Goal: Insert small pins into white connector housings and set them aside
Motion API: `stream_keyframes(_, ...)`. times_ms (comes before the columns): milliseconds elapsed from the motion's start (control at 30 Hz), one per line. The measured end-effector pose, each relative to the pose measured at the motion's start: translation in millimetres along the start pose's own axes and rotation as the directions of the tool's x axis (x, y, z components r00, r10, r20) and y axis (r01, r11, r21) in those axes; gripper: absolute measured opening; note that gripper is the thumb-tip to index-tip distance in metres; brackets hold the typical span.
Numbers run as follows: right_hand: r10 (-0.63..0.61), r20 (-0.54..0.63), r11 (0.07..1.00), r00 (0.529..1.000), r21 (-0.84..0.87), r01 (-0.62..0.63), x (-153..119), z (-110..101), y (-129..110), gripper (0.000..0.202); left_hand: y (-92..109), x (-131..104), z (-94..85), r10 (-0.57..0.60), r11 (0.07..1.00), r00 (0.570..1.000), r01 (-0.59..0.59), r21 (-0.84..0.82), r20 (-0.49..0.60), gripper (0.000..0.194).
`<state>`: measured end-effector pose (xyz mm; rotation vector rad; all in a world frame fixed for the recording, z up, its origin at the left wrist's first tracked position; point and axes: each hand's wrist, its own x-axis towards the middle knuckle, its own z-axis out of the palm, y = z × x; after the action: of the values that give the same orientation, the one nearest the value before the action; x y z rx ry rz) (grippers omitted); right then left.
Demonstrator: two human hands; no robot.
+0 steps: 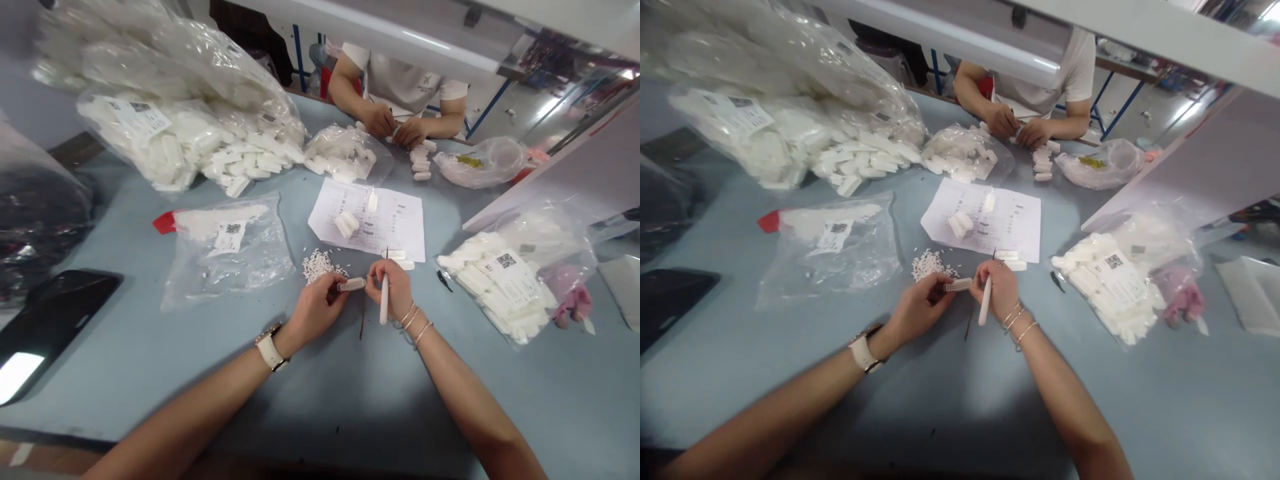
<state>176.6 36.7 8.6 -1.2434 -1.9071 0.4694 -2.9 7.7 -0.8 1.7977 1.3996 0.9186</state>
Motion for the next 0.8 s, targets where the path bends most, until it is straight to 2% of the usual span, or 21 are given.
stream_keyframes(100, 0.052, -0.051, 0.993, 0.997, 0.106, -0.046, 0, 0, -1, 0.024, 0, 0, 0.0, 0.002, 1.000, 1.000, -0.002, 0.011, 0.001, 0.010)
stream_keyframes(267, 0.060, -0.010, 0.964, 0.998, 0.260, -0.055, -3, 1, -9, 0.027, -1, -1, 0.8, 0.006, 1.000, 1.000, -0.006, 0.027, 0.002, 0.011)
stream_keyframes(400, 0.004, 0.022, 0.965, 1.000, 0.262, -0.009, -5, 4, -13, 0.025, 0, -1, 0.8, 0.003, 1.000, 1.000, -0.003, 0.031, 0.005, 0.011)
stream_keyframes(600, -0.001, -0.024, 0.973, 1.000, 0.229, 0.006, -8, 8, -18, 0.029, 1, -1, 0.8, 0.017, 0.999, 1.000, -0.017, 0.038, -0.008, 0.011)
stream_keyframes(800, -0.052, 0.056, 0.982, 0.997, 0.186, 0.040, -7, 5, -21, 0.030, 4, -1, 0.4, 0.013, 0.999, 1.000, -0.013, 0.050, -0.010, 0.011)
